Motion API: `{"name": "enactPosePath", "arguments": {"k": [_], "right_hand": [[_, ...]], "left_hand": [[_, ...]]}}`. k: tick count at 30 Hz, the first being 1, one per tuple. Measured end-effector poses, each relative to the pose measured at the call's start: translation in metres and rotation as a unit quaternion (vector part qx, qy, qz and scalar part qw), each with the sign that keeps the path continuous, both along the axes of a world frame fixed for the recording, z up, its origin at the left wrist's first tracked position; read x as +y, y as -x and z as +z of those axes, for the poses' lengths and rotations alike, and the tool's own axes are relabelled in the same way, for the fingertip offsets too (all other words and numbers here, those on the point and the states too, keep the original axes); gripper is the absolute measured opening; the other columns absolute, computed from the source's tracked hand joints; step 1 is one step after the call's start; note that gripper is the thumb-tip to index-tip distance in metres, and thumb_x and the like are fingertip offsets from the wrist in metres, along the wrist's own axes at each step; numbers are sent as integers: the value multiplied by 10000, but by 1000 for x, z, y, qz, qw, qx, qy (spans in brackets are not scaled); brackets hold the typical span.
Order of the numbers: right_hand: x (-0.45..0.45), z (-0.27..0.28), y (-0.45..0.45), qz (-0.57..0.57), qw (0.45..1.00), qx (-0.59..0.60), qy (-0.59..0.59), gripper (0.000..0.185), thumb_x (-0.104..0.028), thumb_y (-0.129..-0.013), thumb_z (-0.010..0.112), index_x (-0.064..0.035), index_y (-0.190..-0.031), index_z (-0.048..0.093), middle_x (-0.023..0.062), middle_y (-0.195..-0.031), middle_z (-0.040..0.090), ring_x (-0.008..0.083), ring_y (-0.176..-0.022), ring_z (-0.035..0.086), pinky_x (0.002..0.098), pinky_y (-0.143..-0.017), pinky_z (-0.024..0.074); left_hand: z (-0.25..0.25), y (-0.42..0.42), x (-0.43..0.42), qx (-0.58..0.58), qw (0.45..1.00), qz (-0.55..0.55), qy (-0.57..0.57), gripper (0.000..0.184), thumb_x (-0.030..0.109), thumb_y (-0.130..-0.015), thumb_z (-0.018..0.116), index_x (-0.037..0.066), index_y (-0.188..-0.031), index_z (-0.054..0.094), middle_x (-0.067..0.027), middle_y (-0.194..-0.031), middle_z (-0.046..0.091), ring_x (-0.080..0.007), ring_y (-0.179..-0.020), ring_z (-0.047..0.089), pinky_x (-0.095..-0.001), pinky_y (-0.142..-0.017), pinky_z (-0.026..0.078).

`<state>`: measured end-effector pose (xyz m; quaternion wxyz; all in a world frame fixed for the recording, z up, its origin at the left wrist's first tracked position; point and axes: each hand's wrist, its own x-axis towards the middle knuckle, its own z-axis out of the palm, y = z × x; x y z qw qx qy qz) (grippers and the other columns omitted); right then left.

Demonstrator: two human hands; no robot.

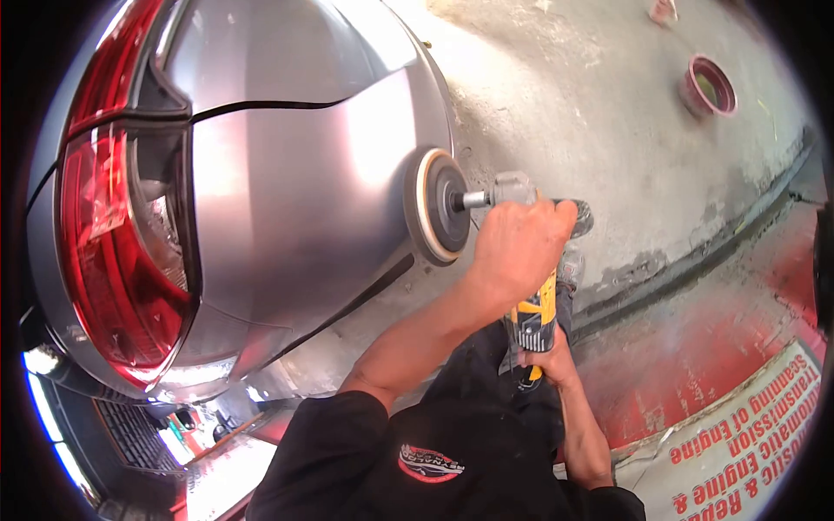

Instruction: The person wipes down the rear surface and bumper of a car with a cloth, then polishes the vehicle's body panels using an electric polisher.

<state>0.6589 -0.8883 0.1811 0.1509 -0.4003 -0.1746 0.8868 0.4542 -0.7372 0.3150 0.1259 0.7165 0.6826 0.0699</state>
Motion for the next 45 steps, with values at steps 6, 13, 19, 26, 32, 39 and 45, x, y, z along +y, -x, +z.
{"name": "enactPosePath", "arguments": {"k": [6, 13, 19, 26, 32, 39, 45], "right_hand": [[70, 31, 14, 32, 994, -63, -86, 559, 97, -616, 739, -24, -1134, 570, 66, -876, 658, 173, -689, 654, 328, -598, 549], [34, 61, 14, 88, 965, -107, -224, 699, 22, -623, 816, -15, -1270, 554, 39, -1072, 688, 136, -951, 649, 312, -881, 533], [-41, 82, 25, 72, 961, -121, -239, 742, 7, -618, 845, -26, -1289, 530, 48, -1075, 693, 151, -972, 660, 333, -898, 535], [-117, 101, 27, 100, 959, -102, -246, 776, -20, -616, 879, -42, -1306, 524, 36, -1130, 678, 155, -1001, 649, 331, -914, 531], [-120, 100, 37, 64, 968, -64, -233, 764, -2, -621, 866, -43, -1307, 532, 30, -1121, 675, 128, -983, 637, 316, -895, 531], [-52, 106, 57, 55, 974, -55, -215, 746, 29, -619, 836, -30, -1299, 537, 41, -1127, 677, 151, -1001, 648, 327, -926, 528], [-23, 133, 44, 84, 951, -75, -289, 795, 2, -613, 855, -21, -1329, 511, 75, -1166, 679, 181, -1050, 659, 349, -945, 530]], "left_hand": [[40, 28, 26, -52, 996, 54, -55, 182, 104, -791, 736, 56, -858, 574, -131, -769, 666, -366, -680, 693, -452, -576, 544], [84, 39, -38, -39, 991, 42, -125, 194, 57, -734, 718, 86, -836, 555, -71, -716, 593, -290, -627, 637, -419, -568, 499], [111, 48, -121, -70, 986, 16, -149, 184, 42, -722, 693, 102, -825, 553, -47, -714, 535, -246, -639, 601, -390, -592, 449], [143, 47, -191, -22, 991, -17, -129, 130, 146, -786, 661, 127, -809, 535, -28, -701, 547, -192, -588, 612, -329, -578, 462], [139, 40, -176, -21, 993, -24, -117, 148, 136, -785, 670, 117, -815, 526, -36, -707, 544, -225, -604, 622, -351, -576, 461], [164, 48, -110, 23, 983, -19, -180, 110, 112, -772, 667, 111, -764, 558, -43, -657, 596, -210, -565, 646, -345, -556, 475], [200, 43, -120, 9, 969, 3, -245, 130, 141, -747, 660, 123, -742, 531, -21, -642, 552, -179, -537, 607, -325, -553, 453]]}}
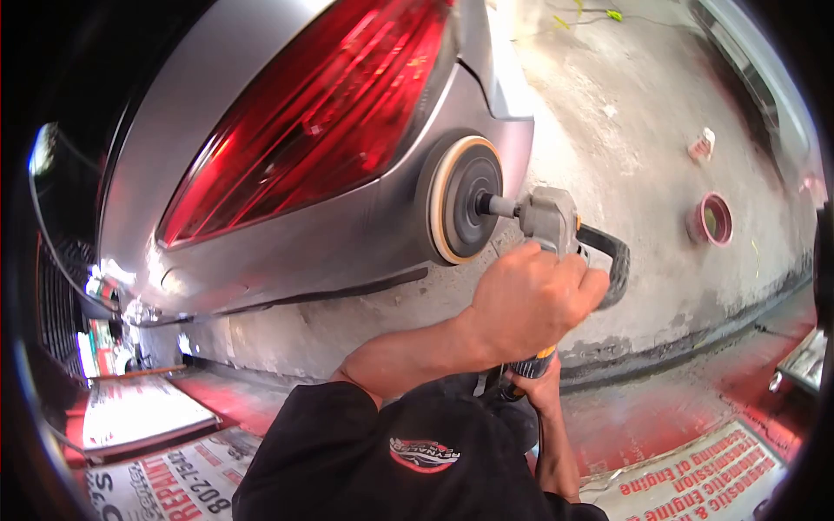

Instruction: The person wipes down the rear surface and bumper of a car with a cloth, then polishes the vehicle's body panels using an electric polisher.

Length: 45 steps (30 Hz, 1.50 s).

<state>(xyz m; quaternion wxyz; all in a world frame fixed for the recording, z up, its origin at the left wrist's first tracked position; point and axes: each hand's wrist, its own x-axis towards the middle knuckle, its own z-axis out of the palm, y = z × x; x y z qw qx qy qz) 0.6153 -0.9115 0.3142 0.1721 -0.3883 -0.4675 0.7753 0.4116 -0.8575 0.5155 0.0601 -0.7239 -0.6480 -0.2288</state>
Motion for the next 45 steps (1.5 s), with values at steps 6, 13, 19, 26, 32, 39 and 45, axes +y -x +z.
{"name": "enactPosePath", "arguments": {"k": [6, 13, 19, 26, 32, 39, 45], "right_hand": [[-17, 22, -16, 27, 997, -40, -57, 812, -91, -657, 907, -17, -1355, 499, 72, -1130, 669, 159, -1042, 633, 342, -896, 525], [-62, 33, 9, 25, 996, 27, -86, 737, -156, -680, 939, -9, -1310, 586, 99, -1186, 681, 193, -1070, 648, 353, -925, 530], [-144, -2, 45, -34, 994, 15, -106, 722, -161, -696, 932, -7, -1312, 587, 105, -1204, 685, 211, -1082, 657, 363, -942, 532], [-263, -41, 77, -75, 992, 18, -101, 705, -167, -715, 924, -4, -1314, 589, 112, -1225, 690, 231, -1096, 666, 375, -962, 534], [-329, -82, 74, -32, 996, 16, -78, 744, -155, -708, 919, -7, -1331, 539, 108, -1208, 698, 225, -1124, 675, 382, -999, 525], [-289, -36, 81, -115, 992, 5, -44, 810, -147, -659, 932, -25, -1337, 505, 106, -1185, 682, 213, -1103, 663, 376, -1002, 513], [-223, -36, 73, -95, 995, 25, -30, 795, -105, -642, 921, -27, -1318, 512, 80, -1158, 684, 200, -1061, 668, 370, -963, 524]], "left_hand": [[22, -5, -57, -2, 1000, 18, -11, 105, 170, -782, 704, 139, -792, 605, 22, -675, 489, -132, -563, 524, -308, -534, 361], [43, 6, -130, -7, 990, 5, -143, 251, 65, -747, 838, 78, -687, 595, 37, -597, 400, -104, -480, 417, -272, -465, 286], [54, 36, -223, 25, 987, -48, -152, 253, 62, -745, 876, 47, -756, 624, 50, -576, 360, -100, -457, 371, -255, -456, 281], [27, 75, -308, 37, 990, -119, -66, 270, 111, -786, 885, 35, -817, 628, 43, -612, 371, -97, -483, 409, -252, -482, 315], [2, 82, -312, 30, 989, -143, -25, 257, 108, -790, 875, 38, -813, 629, 26, -614, 385, -106, -490, 409, -273, -481, 311], [-7, 62, -250, 31, 984, -174, -30, 159, 79, -809, 805, 46, -790, 650, 26, -616, 428, -110, -503, 451, -287, -488, 316], [-18, 35, -173, 66, 984, -168, 2, 128, 119, -777, 728, 118, -786, 601, 6, -646, 483, -159, -522, 512, -315, -514, 368]]}}
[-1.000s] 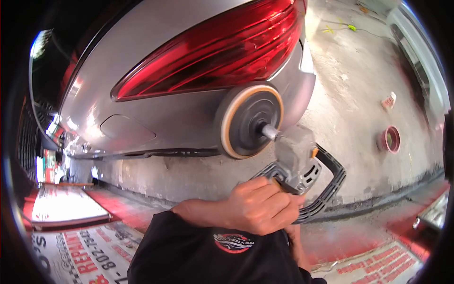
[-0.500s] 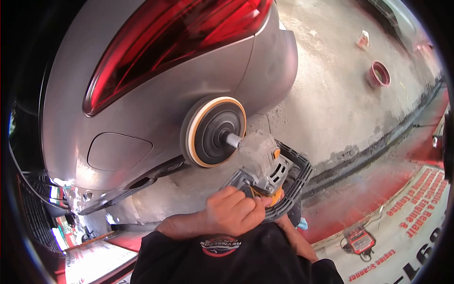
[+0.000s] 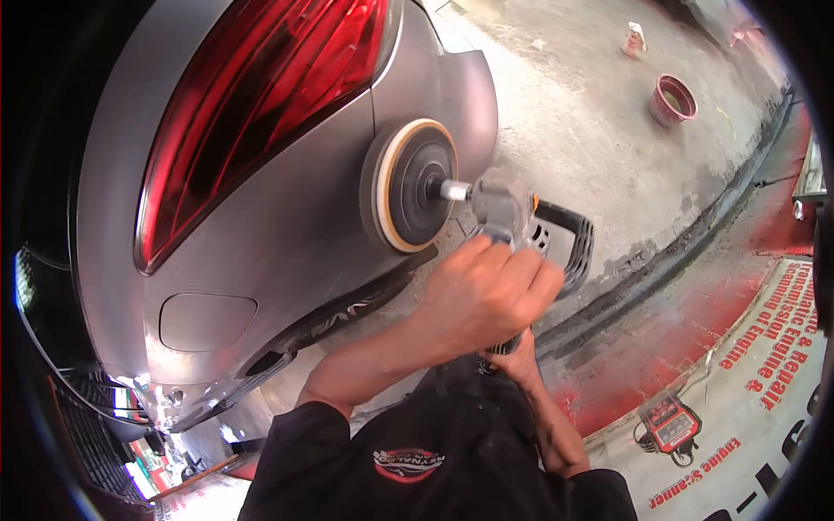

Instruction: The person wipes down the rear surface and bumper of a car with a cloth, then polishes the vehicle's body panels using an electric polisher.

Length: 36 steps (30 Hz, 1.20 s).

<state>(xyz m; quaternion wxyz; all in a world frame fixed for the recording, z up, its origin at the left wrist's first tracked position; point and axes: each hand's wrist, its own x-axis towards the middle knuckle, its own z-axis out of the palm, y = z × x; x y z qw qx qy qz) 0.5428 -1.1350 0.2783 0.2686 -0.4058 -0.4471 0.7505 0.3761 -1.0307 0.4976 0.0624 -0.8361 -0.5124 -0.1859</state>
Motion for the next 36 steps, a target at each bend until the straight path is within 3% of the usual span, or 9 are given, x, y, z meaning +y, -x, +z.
{"name": "enactPosePath", "arguments": {"k": [5, 8, 13, 20, 25, 29, 36], "right_hand": [[37, -25, -3, -1, 995, 32, 99, 708, -44, -635, 880, -28, -1266, 560, 36, -1104, 681, 136, -984, 649, 329, -898, 544], [53, -12, 1, -30, 991, 64, 111, 684, -35, -640, 865, -30, -1254, 564, 37, -1099, 680, 131, -976, 648, 328, -878, 549], [18, -29, 0, -37, 998, 34, 24, 789, -24, -635, 905, -20, -1319, 513, 56, -1158, 681, 163, -1065, 652, 355, -990, 515], [-49, -14, 7, -17, 997, 40, 60, 851, -15, -644, 899, -18, -1383, 476, 62, -1213, 669, 171, -1118, 646, 352, -1008, 510], [-30, -11, 16, -43, 999, 19, 8, 855, -18, -607, 909, -26, -1351, 487, 55, -1186, 668, 176, -1093, 649, 354, -996, 515], [13, -18, 17, -59, 995, 4, 77, 704, 14, -627, 875, -34, -1243, 536, 38, -1092, 678, 158, -1002, 657, 344, -931, 528], [-31, -35, 22, -55, 998, -4, 15, 747, -25, -643, 889, -28, -1292, 518, 69, -1162, 681, 200, -1073, 662, 365, -963, 525]], "left_hand": [[-21, -17, 67, 24, 999, 25, -2, 169, 149, -748, 685, 139, -755, 517, -16, -652, 512, -190, -539, 572, -335, -528, 423], [-30, -17, 78, 23, 999, 31, 24, 145, 153, -758, 681, 140, -777, 537, -9, -651, 513, -191, -543, 584, -335, -538, 443], [-30, -17, 33, 15, 999, 22, 33, 129, 150, -754, 700, 140, -794, 578, 4, -642, 496, -171, -538, 561, -333, -533, 394], [-30, 3, -38, 13, 996, 9, 89, 118, 153, -748, 693, 133, -850, 639, 12, -659, 493, -155, -540, 534, -323, -543, 361], [-10, -2, -5, 5, 1000, -6, 30, 118, 155, -743, 685, 139, -784, 575, 1, -637, 486, -167, -537, 546, -330, -542, 377], [-18, -3, 40, -29, 999, 12, -22, 171, 162, -739, 676, 146, -734, 506, -8, -625, 490, -178, -538, 571, -336, -535, 400], [-38, 11, -11, -38, 999, -2, -25, 173, 159, -729, 670, 147, -699, 501, 10, -610, 452, -149, -518, 541, -310, -517, 401]]}}
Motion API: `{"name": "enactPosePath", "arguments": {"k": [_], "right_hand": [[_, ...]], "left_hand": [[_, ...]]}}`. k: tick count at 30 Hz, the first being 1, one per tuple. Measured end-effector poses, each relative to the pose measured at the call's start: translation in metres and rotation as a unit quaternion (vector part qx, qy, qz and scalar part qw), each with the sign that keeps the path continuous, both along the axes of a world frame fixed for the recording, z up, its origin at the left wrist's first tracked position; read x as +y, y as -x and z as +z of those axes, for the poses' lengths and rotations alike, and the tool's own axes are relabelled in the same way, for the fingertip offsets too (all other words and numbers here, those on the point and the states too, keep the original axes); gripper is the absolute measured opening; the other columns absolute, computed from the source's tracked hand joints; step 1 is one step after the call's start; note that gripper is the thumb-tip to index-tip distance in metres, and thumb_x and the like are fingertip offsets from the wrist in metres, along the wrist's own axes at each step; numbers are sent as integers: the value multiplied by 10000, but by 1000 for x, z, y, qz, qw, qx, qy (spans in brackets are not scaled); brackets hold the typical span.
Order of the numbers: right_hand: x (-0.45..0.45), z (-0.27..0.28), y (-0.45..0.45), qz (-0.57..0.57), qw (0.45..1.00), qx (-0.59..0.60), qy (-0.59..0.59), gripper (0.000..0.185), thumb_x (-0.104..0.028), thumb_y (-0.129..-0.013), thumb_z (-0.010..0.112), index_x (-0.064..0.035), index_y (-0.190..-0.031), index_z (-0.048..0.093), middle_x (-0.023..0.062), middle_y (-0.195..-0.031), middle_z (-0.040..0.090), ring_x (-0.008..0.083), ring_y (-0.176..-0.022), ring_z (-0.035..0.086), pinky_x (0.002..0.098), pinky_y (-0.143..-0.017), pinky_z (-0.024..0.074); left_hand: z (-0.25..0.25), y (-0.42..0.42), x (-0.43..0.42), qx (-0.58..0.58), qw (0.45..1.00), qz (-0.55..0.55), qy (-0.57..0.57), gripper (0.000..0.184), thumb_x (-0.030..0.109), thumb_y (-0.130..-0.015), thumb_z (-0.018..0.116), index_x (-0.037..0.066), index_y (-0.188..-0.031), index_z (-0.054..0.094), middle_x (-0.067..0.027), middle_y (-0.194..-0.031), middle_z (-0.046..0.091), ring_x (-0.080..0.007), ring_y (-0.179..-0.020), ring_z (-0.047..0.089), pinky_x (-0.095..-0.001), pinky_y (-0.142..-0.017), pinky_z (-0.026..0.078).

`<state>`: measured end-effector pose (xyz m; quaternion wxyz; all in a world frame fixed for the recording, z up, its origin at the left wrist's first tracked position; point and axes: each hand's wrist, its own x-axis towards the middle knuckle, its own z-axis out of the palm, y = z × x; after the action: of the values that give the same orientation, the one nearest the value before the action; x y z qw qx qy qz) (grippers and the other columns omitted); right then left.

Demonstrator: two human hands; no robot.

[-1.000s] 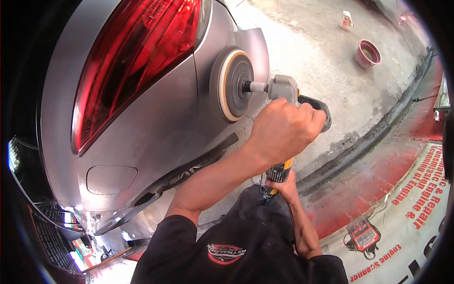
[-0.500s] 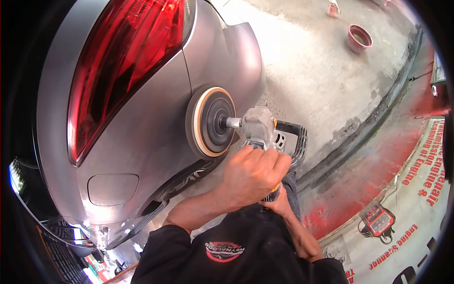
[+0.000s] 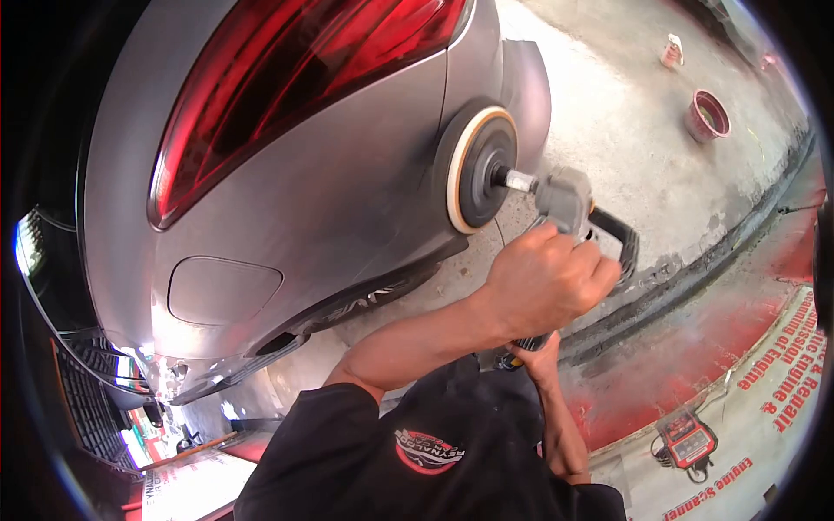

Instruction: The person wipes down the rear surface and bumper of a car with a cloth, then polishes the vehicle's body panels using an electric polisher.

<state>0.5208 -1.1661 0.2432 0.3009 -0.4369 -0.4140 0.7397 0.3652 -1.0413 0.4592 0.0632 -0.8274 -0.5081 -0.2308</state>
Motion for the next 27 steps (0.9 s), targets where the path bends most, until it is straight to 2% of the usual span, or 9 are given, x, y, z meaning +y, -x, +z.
{"name": "enactPosePath", "arguments": {"k": [4, 10, 13, 14, 19, 20, 22, 26, 27], "right_hand": [[-70, -10, 21, -8, 1000, -22, 4, 825, -52, -623, 912, -34, -1331, 489, 73, -1205, 656, 196, -1108, 640, 366, -985, 515], [-180, -26, 62, -23, 998, -37, 37, 793, -56, -625, 913, -46, -1300, 495, 70, -1142, 664, 175, -1038, 646, 356, -950, 523], [-228, -53, 73, 16, 998, -33, 58, 829, -67, -632, 920, -36, -1340, 491, 72, -1164, 670, 182, -1080, 644, 355, -973, 511], [-245, -63, 75, 30, 997, -28, 68, 837, -68, -634, 921, -33, -1351, 489, 71, -1177, 669, 184, -1093, 642, 354, -983, 507], [-280, -62, 81, 46, 994, 13, 96, 827, -60, -660, 911, -31, -1372, 492, 74, -1224, 663, 175, -1143, 624, 348, -1022, 487], [-286, -65, 81, 51, 994, 16, 99, 819, -57, -664, 908, -32, -1371, 494, 75, -1229, 661, 171, -1150, 620, 347, -1028, 484], [-285, -65, 79, 61, 991, 32, 113, 811, -52, -664, 907, -34, -1365, 500, 77, -1222, 662, 162, -1159, 615, 345, -1036, 479], [-282, -75, 76, 72, 991, 26, 110, 816, -57, -652, 914, -39, -1356, 502, 77, -1219, 664, 167, -1157, 618, 350, -1036, 480], [-282, -77, 75, 72, 992, 17, 106, 816, -60, -649, 916, -40, -1352, 502, 77, -1219, 664, 170, -1155, 620, 352, -1035, 481]], "left_hand": [[-17, 25, -69, 25, 999, -9, 43, 147, 162, -708, 674, 143, -712, 528, 19, -620, 432, -135, -532, 522, -305, -526, 380], [-49, 72, -169, 4, 994, -35, 102, 119, 156, -802, 738, 123, -778, 626, 34, -638, 481, -124, -544, 525, -304, -527, 364], [-57, 89, -212, 2, 991, -33, 133, 115, 153, -841, 758, 110, -805, 657, 30, -642, 496, -129, -544, 522, -306, -531, 359], [-59, 94, -225, 2, 989, -29, 144, 96, 134, -819, 759, 107, -817, 667, 28, -639, 491, -131, -543, 520, -310, -531, 356], [-63, 107, -265, -10, 982, 0, 191, 200, 36, -704, 739, 93, -895, 724, 23, -629, 472, -144, -535, 507, -330, -527, 338], [-66, 107, -271, 0, 981, 7, 196, 129, 62, -753, 746, 108, -833, 656, 23, -629, 450, -138, -539, 498, -324, -527, 336], [-71, 107, -278, 20, 979, 24, 201, 277, 115, -851, 759, 139, -710, 521, 24, -631, 405, -126, -548, 482, -314, -529, 330], [-83, 103, -278, 24, 979, 43, 195, 259, 126, -850, 754, 137, -720, 530, 22, -638, 409, -130, -553, 488, -311, -533, 343], [-88, 102, -274, 16, 980, 31, 194, 164, 96, -803, 749, 123, -771, 590, 24, -645, 442, -134, -556, 503, -312, -536, 348]]}}
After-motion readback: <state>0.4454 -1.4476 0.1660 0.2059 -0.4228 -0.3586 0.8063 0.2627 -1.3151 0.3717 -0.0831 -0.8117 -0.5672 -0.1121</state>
